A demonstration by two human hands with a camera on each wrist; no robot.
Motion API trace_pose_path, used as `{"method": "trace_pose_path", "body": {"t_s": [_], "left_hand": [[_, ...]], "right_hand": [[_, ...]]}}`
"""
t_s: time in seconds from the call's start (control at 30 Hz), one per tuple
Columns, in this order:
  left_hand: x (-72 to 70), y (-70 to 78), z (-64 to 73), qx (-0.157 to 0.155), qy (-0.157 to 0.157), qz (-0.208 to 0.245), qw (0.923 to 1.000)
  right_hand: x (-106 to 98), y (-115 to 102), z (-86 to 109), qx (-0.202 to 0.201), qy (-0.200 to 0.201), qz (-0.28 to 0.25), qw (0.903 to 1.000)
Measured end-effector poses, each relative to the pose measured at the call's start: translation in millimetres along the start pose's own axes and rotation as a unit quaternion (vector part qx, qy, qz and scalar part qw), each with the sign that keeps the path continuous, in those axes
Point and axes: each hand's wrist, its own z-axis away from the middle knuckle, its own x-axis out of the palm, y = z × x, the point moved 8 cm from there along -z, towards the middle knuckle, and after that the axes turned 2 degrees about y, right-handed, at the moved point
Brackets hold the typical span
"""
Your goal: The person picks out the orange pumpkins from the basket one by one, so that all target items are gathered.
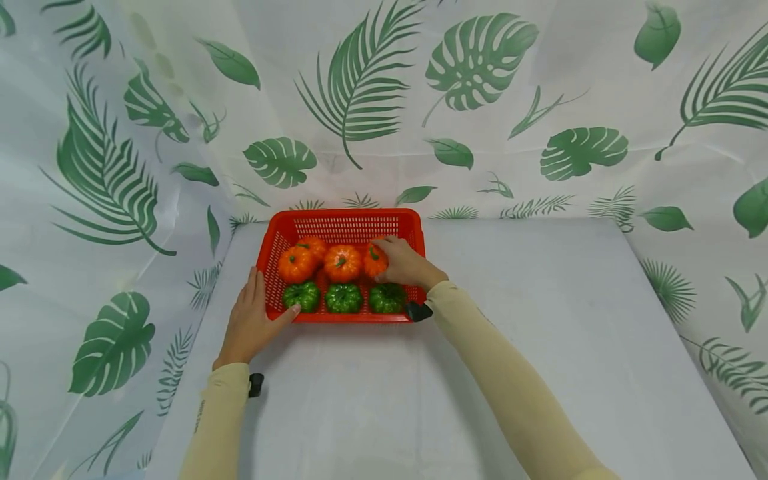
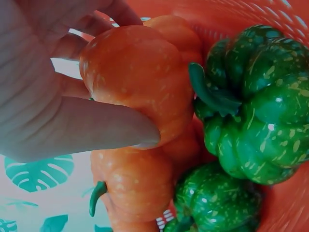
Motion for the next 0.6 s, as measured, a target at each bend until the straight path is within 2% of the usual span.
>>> {"method": "trace_pose_path", "body": {"t_s": [0.6], "left_hand": [[-1.2, 1.4, 1.0, -0.007, -0.009, 0.002, 0.9999]], "right_hand": [[-6.9, 0.5, 6.4, 0.002, 0.019, -0.001, 0.9998]]}}
